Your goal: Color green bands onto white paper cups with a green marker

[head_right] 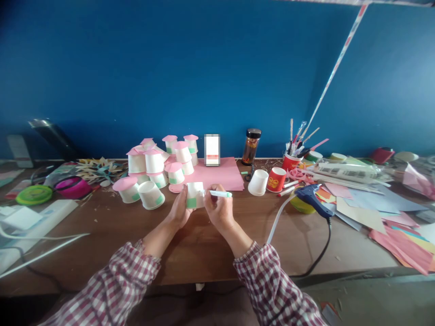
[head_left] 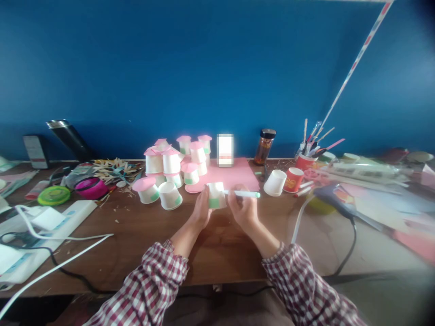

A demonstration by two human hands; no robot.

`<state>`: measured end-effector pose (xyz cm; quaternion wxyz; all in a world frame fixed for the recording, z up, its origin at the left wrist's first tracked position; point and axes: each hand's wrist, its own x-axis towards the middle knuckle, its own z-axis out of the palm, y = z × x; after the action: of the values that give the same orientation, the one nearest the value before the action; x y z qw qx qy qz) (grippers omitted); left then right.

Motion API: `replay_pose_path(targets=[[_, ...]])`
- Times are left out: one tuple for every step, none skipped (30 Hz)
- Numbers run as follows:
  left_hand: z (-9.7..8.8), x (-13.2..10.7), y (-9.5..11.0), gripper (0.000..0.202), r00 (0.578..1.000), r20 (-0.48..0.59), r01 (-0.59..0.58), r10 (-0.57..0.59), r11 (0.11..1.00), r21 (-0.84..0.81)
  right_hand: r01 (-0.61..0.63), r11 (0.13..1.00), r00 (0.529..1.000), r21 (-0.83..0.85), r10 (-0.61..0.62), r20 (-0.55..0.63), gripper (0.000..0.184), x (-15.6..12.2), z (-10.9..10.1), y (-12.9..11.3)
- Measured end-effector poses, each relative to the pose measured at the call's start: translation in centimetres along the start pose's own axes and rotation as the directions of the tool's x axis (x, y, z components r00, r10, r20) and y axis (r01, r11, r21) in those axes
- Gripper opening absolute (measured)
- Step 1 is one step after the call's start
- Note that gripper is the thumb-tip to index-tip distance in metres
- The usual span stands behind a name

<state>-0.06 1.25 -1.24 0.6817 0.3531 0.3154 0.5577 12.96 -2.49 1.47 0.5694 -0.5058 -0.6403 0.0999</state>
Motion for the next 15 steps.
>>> replay_pose_path(targets=[[-0.02,0.01,-0.02,0.052,1.000,-0.010,0.003,-0.003,1.000,0.000,0.006,1.000,1.000,-0.006,-0.006,0.001,0.015,0.01,-0.01,-0.02],[-0.04,0.03,-0.04,0.052,1.000,-0.017,0.005,-0.005,1.000,0.002,0.011,1.000,1.000,-0.012,-0.011,0.002,0.015,0.03,-0.03,-0.03],[-0.05,0.05,-0.05,0.052,1.000,-0.020,0.004,-0.004,1.000,0.003,0.011,1.000,1.000,-0.016,-0.011,0.003,0.015,0.04,-0.04,-0.03],[-0.06,0.07,-0.06,0.052,1.000,-0.018,0.003,-0.003,1.000,0.001,0.008,1.000,1.000,-0.019,-0.008,0.005,0.015,0.06,-0.04,-0.01],[-0.06,0.09,-0.06,0.052,1.000,-0.018,0.001,-0.001,1.000,-0.004,0.003,1.000,1.000,-0.021,-0.003,0.010,0.015,0.06,-0.04,0.02],[-0.05,0.11,-0.06,0.052,1.000,-0.021,0.002,-0.002,1.000,-0.013,-0.002,1.000,1.000,-0.021,0.002,0.018,0.015,0.06,-0.04,0.05],[-0.05,0.12,-0.05,0.052,1.000,-0.025,0.003,-0.004,1.000,-0.021,-0.006,1.000,1.000,-0.018,0.006,0.025,0.015,0.03,-0.03,0.09],[-0.04,0.12,-0.04,0.052,1.000,-0.028,0.007,-0.008,1.000,-0.028,-0.010,1.000,0.999,-0.012,0.010,0.033,0.015,-0.01,-0.02,0.13],[-0.03,0.12,-0.02,0.052,0.999,-0.031,0.012,-0.013,0.999,-0.032,-0.015,1.000,0.999,-0.001,0.015,0.038,0.015,-0.06,0.00,0.16],[-0.02,0.11,-0.01,0.051,0.999,-0.033,0.018,-0.019,0.999,-0.032,-0.022,1.000,0.999,0.015,0.021,0.039,0.015,-0.11,0.03,0.18],[-0.02,0.09,-0.01,0.051,0.999,-0.032,0.022,-0.023,0.999,-0.026,-0.030,0.999,0.999,0.035,0.029,0.035,0.014,-0.18,0.07,0.19],[-0.03,0.07,-0.01,0.051,0.999,-0.027,0.022,-0.023,1.000,-0.017,-0.038,0.998,0.999,0.057,0.037,0.028,0.014,-0.24,0.11,0.20],[-0.04,0.04,-0.02,0.051,1.000,-0.020,0.020,-0.020,1.000,-0.006,-0.046,0.996,0.999,0.077,0.045,0.019,0.014,-0.30,0.15,0.19],[-0.05,0.00,-0.03,0.052,1.000,-0.013,0.012,-0.012,1.000,0.005,-0.053,0.994,0.999,0.096,0.052,0.012,0.014,-0.34,0.18,0.18],[-0.06,-0.05,-0.04,0.052,1.000,0.001,-0.001,0.001,1.000,0.017,-0.059,0.992,0.998,0.111,0.058,0.010,0.014,-0.37,0.21,0.16]])
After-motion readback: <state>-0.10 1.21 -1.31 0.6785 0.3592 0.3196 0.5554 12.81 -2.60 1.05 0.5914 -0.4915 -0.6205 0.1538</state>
